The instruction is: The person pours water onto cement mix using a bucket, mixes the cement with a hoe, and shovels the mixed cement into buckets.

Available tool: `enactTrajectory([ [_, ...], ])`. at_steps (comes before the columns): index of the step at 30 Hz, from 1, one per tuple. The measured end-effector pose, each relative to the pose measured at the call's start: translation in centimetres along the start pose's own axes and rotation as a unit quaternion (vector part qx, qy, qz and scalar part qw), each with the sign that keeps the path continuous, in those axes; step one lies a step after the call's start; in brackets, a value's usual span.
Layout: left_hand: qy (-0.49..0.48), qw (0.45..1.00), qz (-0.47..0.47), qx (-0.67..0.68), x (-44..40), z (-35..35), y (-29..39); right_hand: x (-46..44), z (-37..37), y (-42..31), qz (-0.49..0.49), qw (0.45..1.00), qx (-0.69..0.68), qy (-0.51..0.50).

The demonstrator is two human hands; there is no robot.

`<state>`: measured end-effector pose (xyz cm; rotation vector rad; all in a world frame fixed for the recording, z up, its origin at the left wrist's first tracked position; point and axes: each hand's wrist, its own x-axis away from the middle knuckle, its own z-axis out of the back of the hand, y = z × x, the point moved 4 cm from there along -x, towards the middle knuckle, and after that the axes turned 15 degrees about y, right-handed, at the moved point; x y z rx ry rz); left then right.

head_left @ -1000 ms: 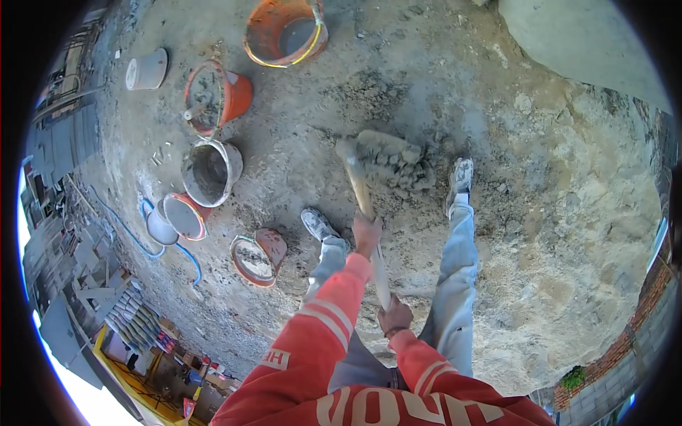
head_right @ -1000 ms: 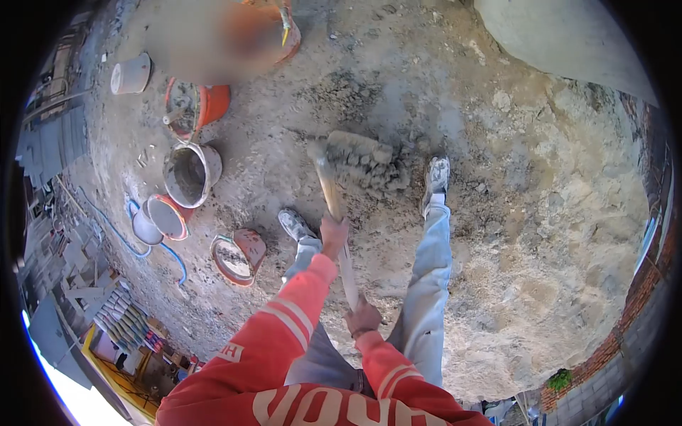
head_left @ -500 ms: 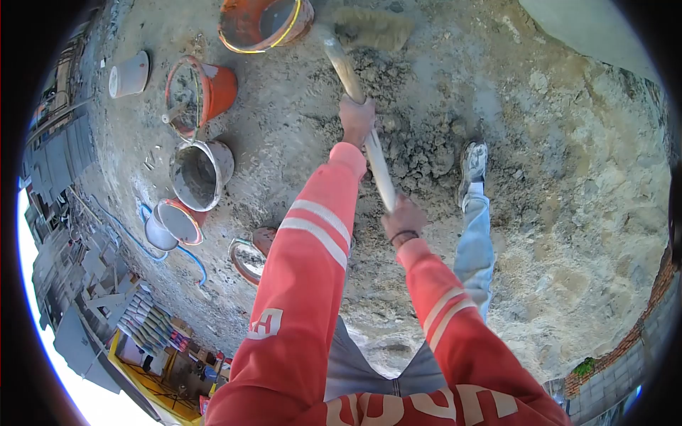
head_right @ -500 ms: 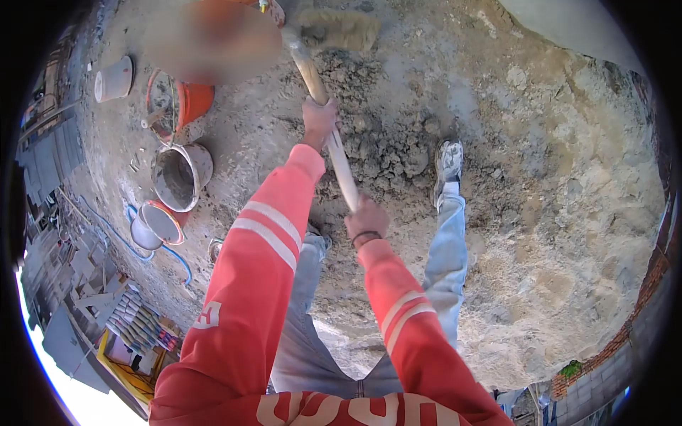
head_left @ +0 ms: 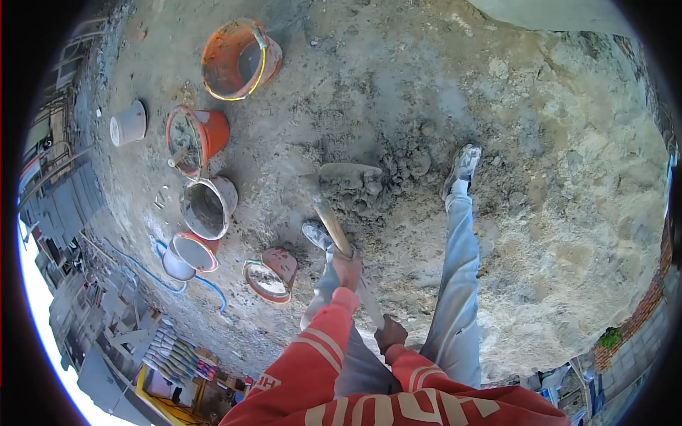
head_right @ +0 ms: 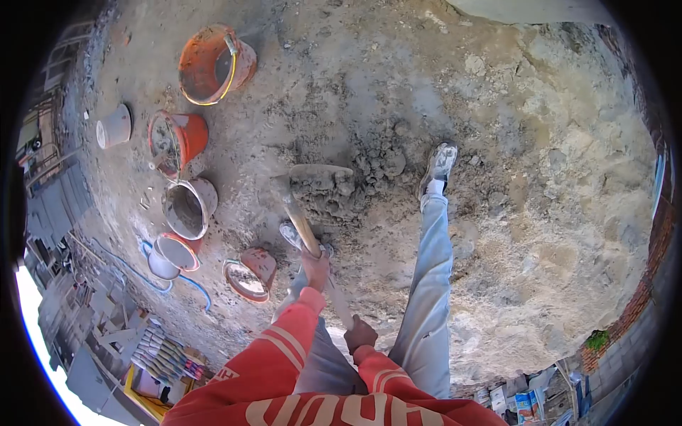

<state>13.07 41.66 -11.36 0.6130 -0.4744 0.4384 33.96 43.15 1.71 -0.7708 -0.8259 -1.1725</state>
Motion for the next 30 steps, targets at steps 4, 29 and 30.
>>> enactTrajectory([
  [4,-0.115,0.973,0.092,0.178,1.6,-3.4,9.8,-4.3,3.9,-0.2,-0.006,0.997,-0.009,0.078],
  [29,-0.032,0.996,0.022,-0.085,4.2,0.3,-0.8,3.4,-1.8,1.8,-0.046,0.998,0.045,0.019],
  [30,-0.004,0.998,0.011,-0.066,4.3,1.4,0.4,3.1,-1.5,2.1,-0.039,0.996,0.054,0.062],
])
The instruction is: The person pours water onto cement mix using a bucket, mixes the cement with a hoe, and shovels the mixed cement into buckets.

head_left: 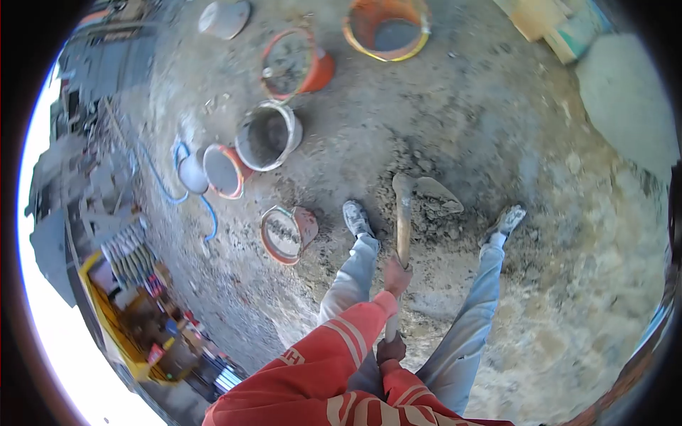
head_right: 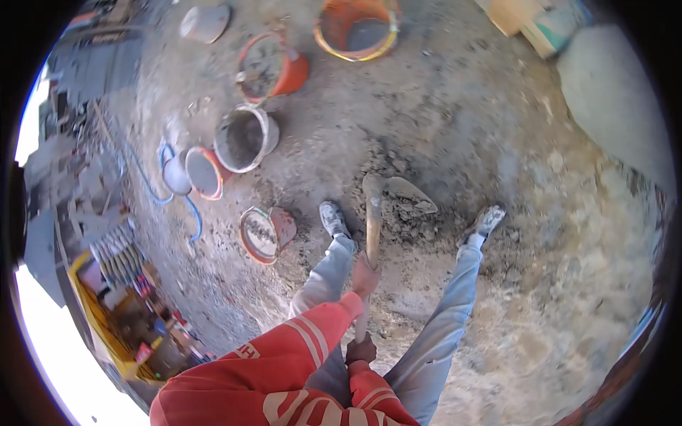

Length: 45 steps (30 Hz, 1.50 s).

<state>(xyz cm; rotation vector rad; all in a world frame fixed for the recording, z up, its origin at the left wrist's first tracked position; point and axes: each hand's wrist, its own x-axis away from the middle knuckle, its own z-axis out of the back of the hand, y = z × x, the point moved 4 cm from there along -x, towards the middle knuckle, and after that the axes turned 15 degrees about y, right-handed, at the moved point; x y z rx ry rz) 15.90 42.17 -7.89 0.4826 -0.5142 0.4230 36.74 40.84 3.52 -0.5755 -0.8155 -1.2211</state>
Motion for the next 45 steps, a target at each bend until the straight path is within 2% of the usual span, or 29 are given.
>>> enactTrajectory([
  [1,0.028,0.999,-0.011,0.019,0.2,1.1,1.3,-0.5,0.6,0.2,0.005,0.999,0.003,0.045],
  [2,0.042,0.999,-0.003,0.028,-0.2,2.1,2.9,-1.2,2.2,-1.1,0.022,0.999,0.009,0.046],
  [4,0.074,0.994,0.009,0.084,-1.9,4.0,6.9,-3.3,6.0,-4.5,0.09,0.99,-0.002,0.113],
  [6,0.081,0.991,0.009,0.103,-3.7,5.3,10.7,-5.5,8.8,-6.5,0.125,0.983,-0.041,0.129],
  [8,0.076,0.979,0.03,0.184,-5.3,5.8,14.2,-7.6,11.9,-8.6,0.165,0.972,-0.081,0.148],
  [10,0.086,0.978,0.009,0.188,-5.9,6.9,17.5,-8.4,14.8,-10.3,0.204,0.955,-0.139,0.167],
  [12,0.179,0.97,-0.047,0.159,-6.5,7.1,19.7,-8.8,17.7,-11.8,0.204,0.95,-0.167,0.167],
  [14,0.163,0.973,-0.037,0.159,-7.2,6.5,21.0,-9.1,19.9,-12.3,0.213,0.948,-0.193,0.138],
  [16,0.105,0.978,0.036,0.175,-8.0,5.2,20.9,-10.2,19.8,-11.9,0.203,0.953,-0.195,0.117],
  [17,0.049,0.973,0.081,0.208,-7.5,6.6,23.1,-11.0,19.4,-11.9,0.225,0.947,-0.207,0.097],
  [18,0.04,0.975,0.083,0.2,-8.4,6.3,23.4,-11.7,19.0,-12.9,0.251,0.939,-0.221,0.078],
  [20,0.125,0.986,-0.046,0.105,-10.7,5.8,24.0,-13.2,18.2,-15.4,0.248,0.93,-0.261,0.068],
  [24,0.092,0.994,-0.036,0.035,-17.9,0.5,20.5,-16.8,14.3,-19.2,0.229,0.933,-0.274,0.043],
  [25,0.086,0.996,-0.028,0.004,-19.1,-0.7,19.1,-17.4,12.9,-19.7,0.195,0.944,-0.267,0.009],
  [26,0.07,0.997,-0.018,-0.001,-18.8,-1.5,17.0,-17.1,11.5,-18.9,0.158,0.954,-0.254,-0.029],
  [27,0.031,0.999,0.005,-0.019,-18.1,-2.4,15.1,-15.8,9.7,-17.3,0.169,0.958,-0.232,0.011],
  [28,-0.006,0.999,0.027,-0.035,-17.3,-3.0,13.5,-14.5,9.9,-16.1,0.16,0.963,-0.219,0.009],
  [29,-0.023,0.995,0.054,-0.078,-15.8,-3.7,11.7,-12.7,10.3,-15.4,0.104,0.973,-0.202,-0.023],
  [30,-0.033,0.993,0.053,-0.099,-14.5,-4.6,10.0,-11.1,10.5,-14.8,0.052,0.98,-0.186,-0.05],
  [34,-0.043,0.992,-0.05,-0.11,-13.1,-12.1,3.5,-10.0,10.0,-13.4,0.1,0.981,-0.168,-0.002],
  [35,-0.059,0.992,0.081,-0.079,-11.9,-10.4,3.9,-9.7,11.5,-14.5,0.006,0.987,-0.149,-0.066],
  [36,-0.058,0.993,0.086,-0.064,-12.7,-10.3,4.4,-10.2,12.7,-16.5,-0.074,0.981,-0.135,-0.122],
  [38,-0.126,0.983,0.134,-0.008,-14.2,-10.6,4.6,-10.1,14.9,-20.4,-0.053,0.984,-0.127,-0.112],
  [39,-0.125,0.983,0.134,0.01,-14.7,-10.0,4.5,-10.1,15.9,-22.8,-0.09,0.974,-0.16,-0.131],
  [40,-0.197,0.936,0.221,0.192,-14.5,-10.3,4.3,-10.0,16.6,-25.0,-0.122,0.962,-0.196,-0.147],
  [41,-0.264,0.845,0.292,0.362,-14.4,-10.0,4.8,-9.9,17.0,-26.5,-0.113,0.957,-0.211,-0.162],
  [42,-0.263,0.844,0.276,0.378,-15.5,-8.6,5.6,-9.2,18.0,-28.6,-0.094,0.961,-0.214,-0.15],
  [44,-0.334,0.79,0.377,0.349,-16.3,-5.7,7.2,-6.6,20.9,-32.1,-0.063,0.975,-0.146,-0.157],
  [45,-0.336,0.791,0.367,0.355,-17.4,-3.9,8.5,-5.4,22.8,-33.4,-0.048,0.973,-0.146,-0.17],
])
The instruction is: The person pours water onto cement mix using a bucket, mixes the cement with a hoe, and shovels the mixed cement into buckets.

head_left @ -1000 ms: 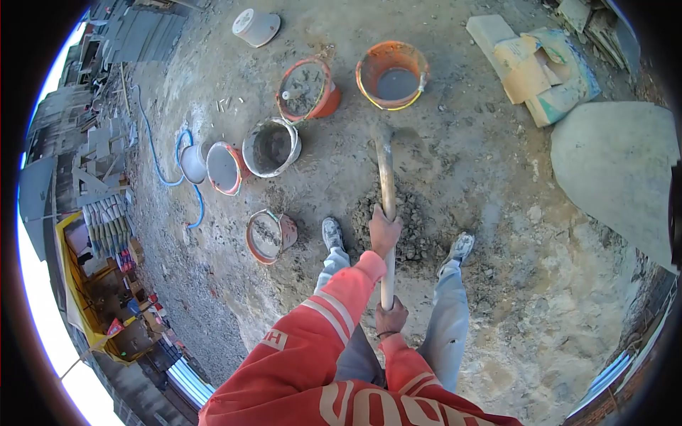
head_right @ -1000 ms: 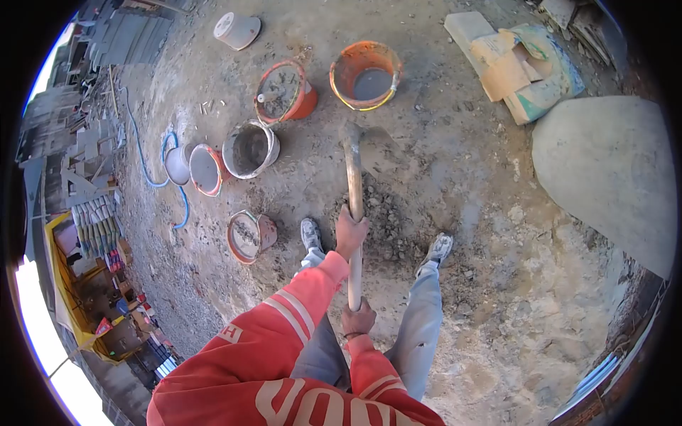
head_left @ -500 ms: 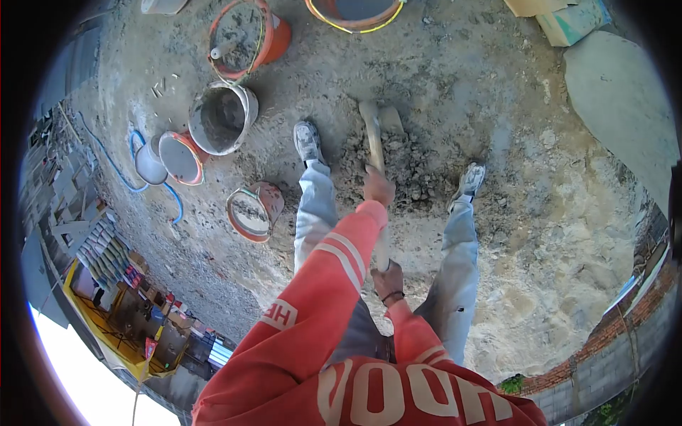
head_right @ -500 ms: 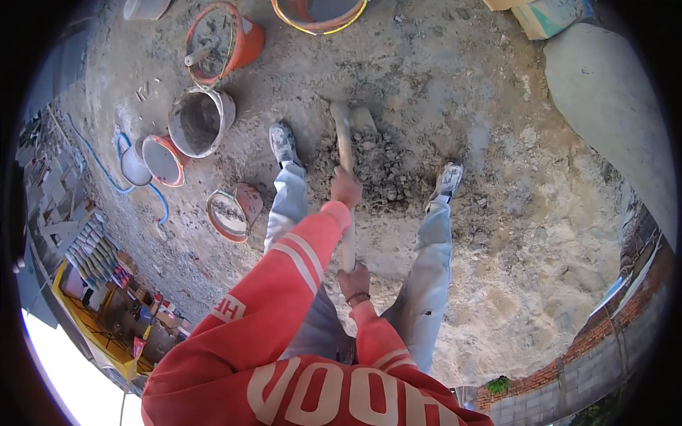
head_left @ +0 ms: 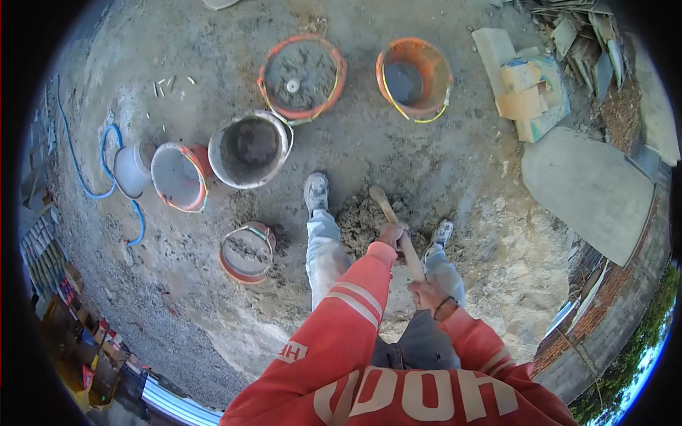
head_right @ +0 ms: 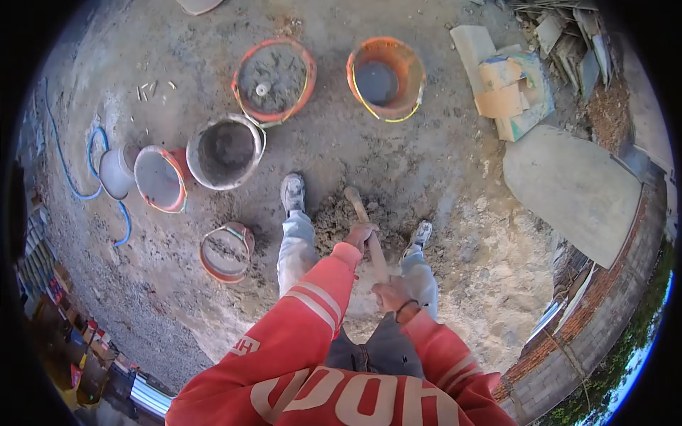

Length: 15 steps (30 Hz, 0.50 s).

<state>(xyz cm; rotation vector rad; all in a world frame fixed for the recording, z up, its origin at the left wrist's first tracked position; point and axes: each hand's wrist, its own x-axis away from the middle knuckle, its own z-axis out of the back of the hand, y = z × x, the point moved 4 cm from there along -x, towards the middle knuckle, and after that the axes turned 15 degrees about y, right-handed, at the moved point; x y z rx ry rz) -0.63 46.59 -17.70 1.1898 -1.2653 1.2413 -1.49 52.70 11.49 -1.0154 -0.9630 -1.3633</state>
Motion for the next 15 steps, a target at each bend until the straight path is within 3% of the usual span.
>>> enactTrajectory([
  [2,-0.08,0.981,0.025,0.174,7.1,0.1,5.6,4.9,2.3,-3.3,0.053,0.998,0.018,-0.025],
  [8,-0.016,0.972,-0.043,0.232,16.1,-0.5,20.9,20.1,11.7,-13.1,0.164,0.979,0.117,-0.023],
  [10,-0.001,0.967,-0.065,0.245,18.0,-1.5,26.1,22.3,14.2,-16.0,0.296,0.928,0.223,0.043],
  [15,-0.008,0.94,-0.19,0.285,21.9,-3.0,38.2,20.9,18.4,-23.4,0.374,0.898,0.224,0.051],
])
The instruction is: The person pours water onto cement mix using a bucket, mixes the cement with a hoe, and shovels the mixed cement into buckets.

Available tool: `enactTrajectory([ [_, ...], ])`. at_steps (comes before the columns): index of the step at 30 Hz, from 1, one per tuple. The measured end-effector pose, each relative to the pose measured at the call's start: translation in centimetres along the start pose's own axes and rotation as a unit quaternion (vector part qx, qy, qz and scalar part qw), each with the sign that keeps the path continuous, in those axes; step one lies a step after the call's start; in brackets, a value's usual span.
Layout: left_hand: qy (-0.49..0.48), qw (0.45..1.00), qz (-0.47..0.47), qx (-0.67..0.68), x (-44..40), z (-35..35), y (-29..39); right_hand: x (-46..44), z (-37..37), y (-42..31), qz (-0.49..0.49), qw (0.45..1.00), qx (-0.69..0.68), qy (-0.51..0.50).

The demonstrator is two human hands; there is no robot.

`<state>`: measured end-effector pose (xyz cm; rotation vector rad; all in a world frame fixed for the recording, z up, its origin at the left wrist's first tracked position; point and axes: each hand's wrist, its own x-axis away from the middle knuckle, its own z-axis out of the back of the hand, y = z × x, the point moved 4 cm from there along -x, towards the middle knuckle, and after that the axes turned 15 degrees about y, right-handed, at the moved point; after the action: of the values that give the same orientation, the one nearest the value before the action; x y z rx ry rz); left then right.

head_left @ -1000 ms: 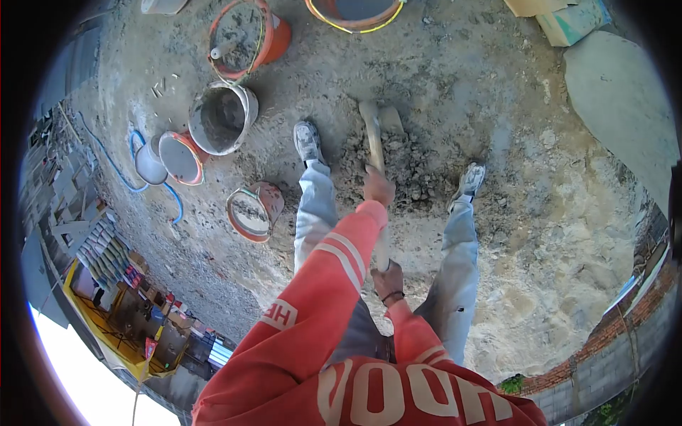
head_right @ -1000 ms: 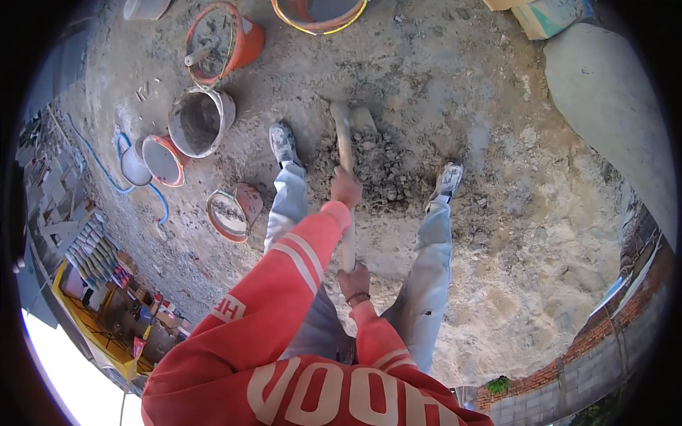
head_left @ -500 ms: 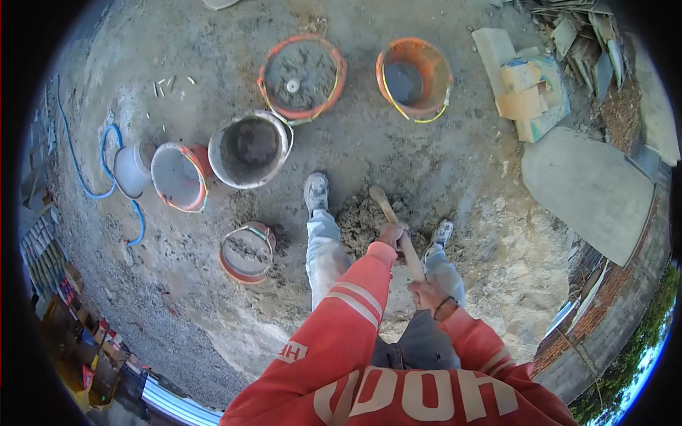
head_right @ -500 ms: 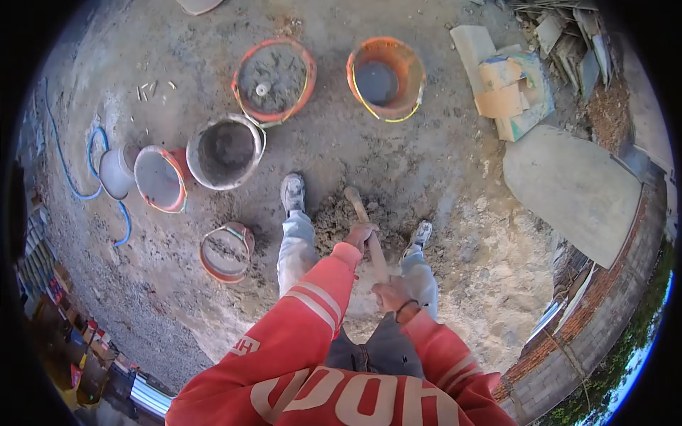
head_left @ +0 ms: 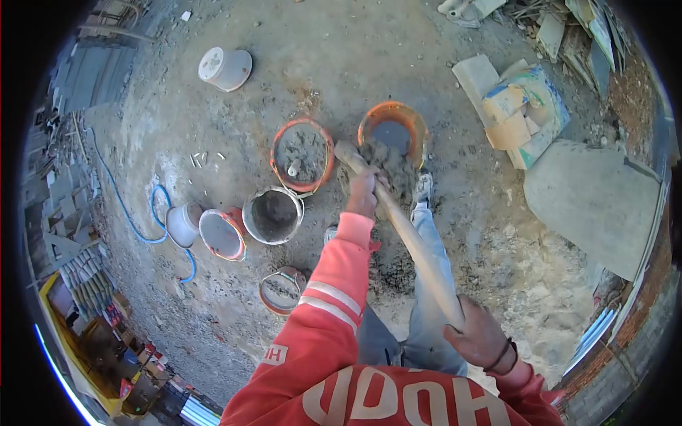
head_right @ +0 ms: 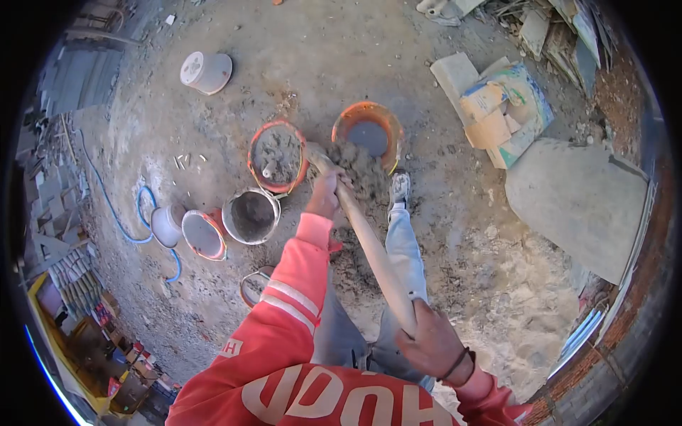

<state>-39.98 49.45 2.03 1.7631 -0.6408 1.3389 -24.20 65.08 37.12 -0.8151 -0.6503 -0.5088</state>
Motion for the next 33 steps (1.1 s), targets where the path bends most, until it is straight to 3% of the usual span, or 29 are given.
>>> enactTrajectory([
  [4,0.042,0.999,0.002,0.03,-3.6,-5.5,2.5,-6.4,0.1,5.4,0.06,0.998,0.018,0.019],
  [6,0.005,0.999,-0.019,0.043,-7.7,-6.8,1.4,-10.3,-0.7,10.1,0.09,0.994,0.042,0.035],
  [14,0.049,0.994,-0.025,0.093,-12.6,-11.5,-7.2,-25.2,-1.1,32.6,0.123,0.966,0.219,0.055],
  [16,0.113,0.989,-0.048,0.088,-12.1,-11.3,-9.2,-26.6,-0.3,35.6,0.1,0.97,0.216,0.044],
  [20,0.116,0.98,-0.084,0.139,-8.7,-11.4,-10.5,-26.0,-0.1,38.2,0.071,0.979,0.19,0.037],
  [22,0.169,0.974,-0.134,0.067,-10.2,-11.0,-12.4,-26.4,-2.2,40.5,0.058,0.975,0.215,0.0],
  [25,0.208,0.972,-0.105,0.04,-17.8,-9.8,-15.3,-28.7,-6.2,43.9,0.023,0.979,0.204,-0.002],
  [28,0.279,0.957,-0.075,-0.002,-17.6,-8.4,-16.7,-29.6,-5.4,45.2,0.026,0.977,0.212,0.026],
  [32,0.207,0.967,-0.106,0.105,-14.4,-10.0,-14.3,-29.8,-1.4,42.9,0.097,0.972,0.213,0.021],
  [33,0.193,0.968,-0.112,0.117,-14.0,-10.9,-13.6,-31.1,-1.6,43.3,0.09,0.977,0.188,-0.03],
])
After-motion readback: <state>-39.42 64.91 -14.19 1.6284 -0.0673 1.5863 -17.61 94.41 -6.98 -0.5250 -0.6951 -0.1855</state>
